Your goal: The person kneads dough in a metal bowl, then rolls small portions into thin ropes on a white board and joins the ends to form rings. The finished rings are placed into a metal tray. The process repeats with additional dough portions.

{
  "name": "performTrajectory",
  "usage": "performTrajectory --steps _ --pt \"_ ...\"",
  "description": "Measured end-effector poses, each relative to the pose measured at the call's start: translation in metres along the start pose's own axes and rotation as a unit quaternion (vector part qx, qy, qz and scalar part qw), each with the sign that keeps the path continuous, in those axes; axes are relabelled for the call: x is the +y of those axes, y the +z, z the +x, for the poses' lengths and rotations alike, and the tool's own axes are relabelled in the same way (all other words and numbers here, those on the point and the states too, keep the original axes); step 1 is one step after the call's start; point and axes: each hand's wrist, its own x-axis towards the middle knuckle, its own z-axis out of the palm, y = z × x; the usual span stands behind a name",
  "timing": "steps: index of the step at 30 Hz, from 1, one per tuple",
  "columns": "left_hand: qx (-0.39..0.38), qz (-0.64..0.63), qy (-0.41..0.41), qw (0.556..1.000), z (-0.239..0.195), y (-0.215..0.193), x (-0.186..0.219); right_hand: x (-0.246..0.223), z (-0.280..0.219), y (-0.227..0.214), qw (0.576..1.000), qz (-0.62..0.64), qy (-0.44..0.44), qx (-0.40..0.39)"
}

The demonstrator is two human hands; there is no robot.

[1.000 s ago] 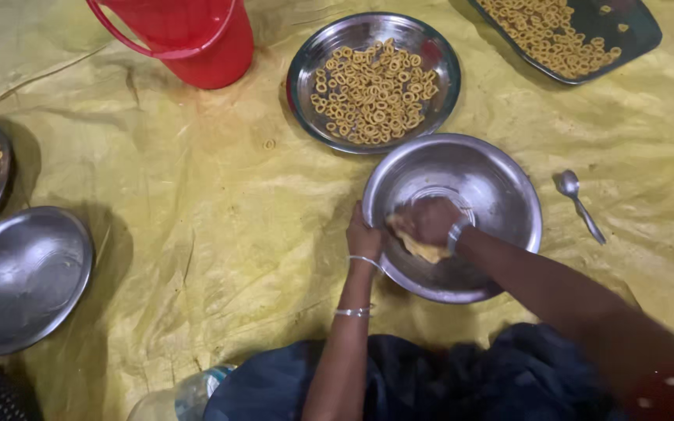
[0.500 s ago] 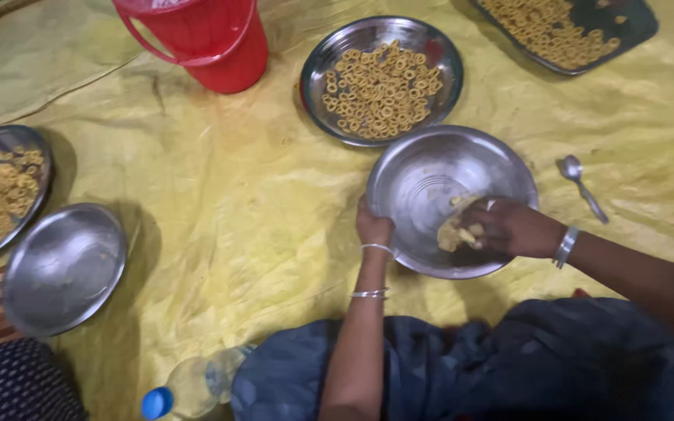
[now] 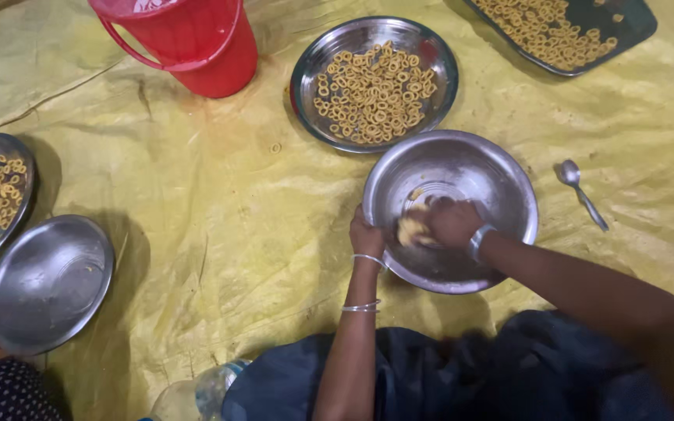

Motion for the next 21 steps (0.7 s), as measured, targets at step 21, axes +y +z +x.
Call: performTrajectory --steps 21 --pt "0.064 -0.013 -0.073 0.995 -0.005 0.003 0.004 0.085 -0.064 0.031 0.936 0.171 -0.195 0.239"
